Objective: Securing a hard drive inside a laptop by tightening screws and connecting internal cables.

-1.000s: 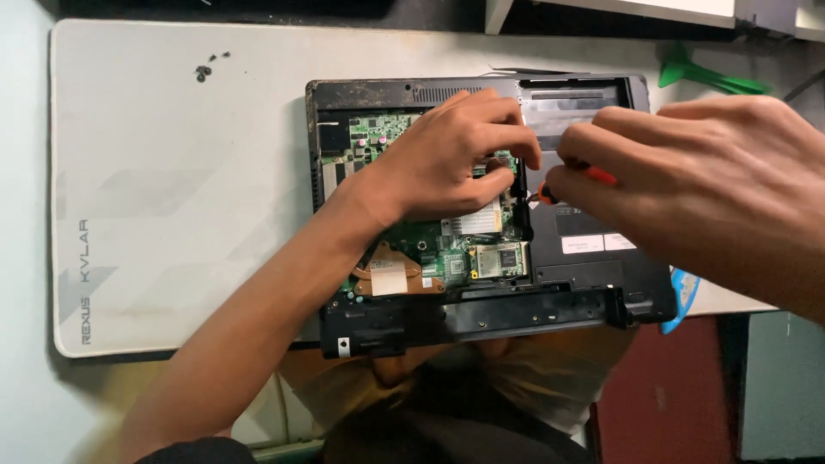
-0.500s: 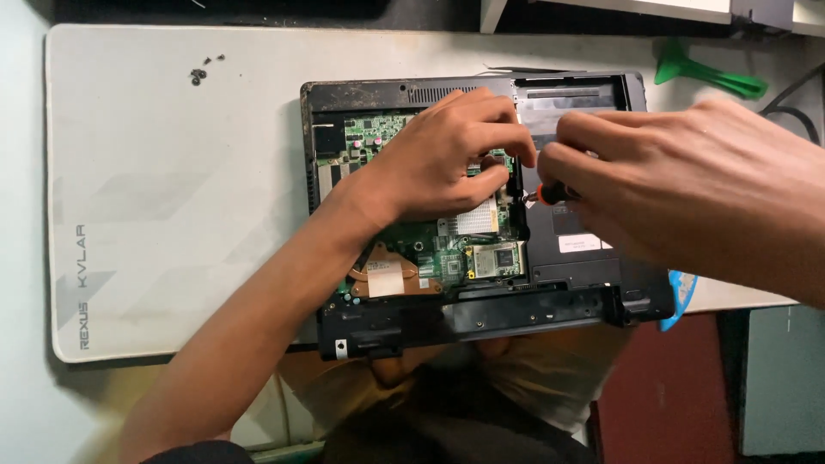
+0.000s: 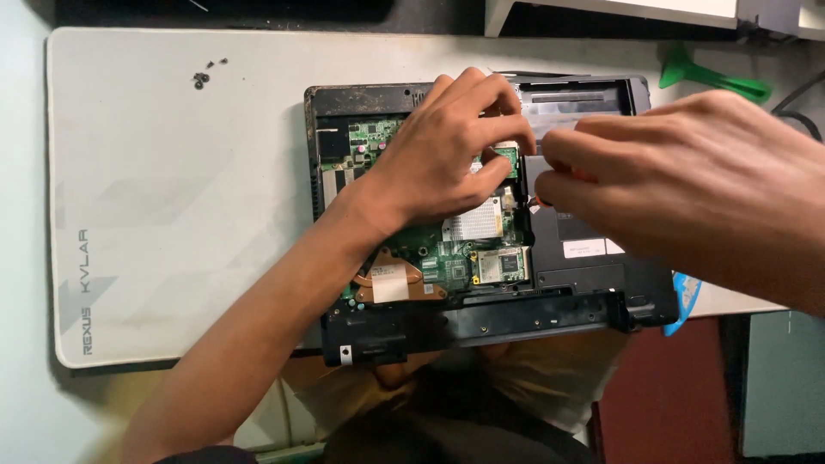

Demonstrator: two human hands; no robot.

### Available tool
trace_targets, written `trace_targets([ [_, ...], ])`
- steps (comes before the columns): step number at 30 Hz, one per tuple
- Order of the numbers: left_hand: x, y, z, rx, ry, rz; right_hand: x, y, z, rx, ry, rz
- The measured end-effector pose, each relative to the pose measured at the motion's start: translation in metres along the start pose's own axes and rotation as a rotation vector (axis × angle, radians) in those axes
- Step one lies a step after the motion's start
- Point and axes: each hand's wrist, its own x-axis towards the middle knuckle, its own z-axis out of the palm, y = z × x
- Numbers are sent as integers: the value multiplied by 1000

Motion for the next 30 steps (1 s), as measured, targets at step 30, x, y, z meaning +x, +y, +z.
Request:
trace_targets([
  [30, -3, -3, 7, 44, -21, 3, -3, -18, 11, -168, 29, 123],
])
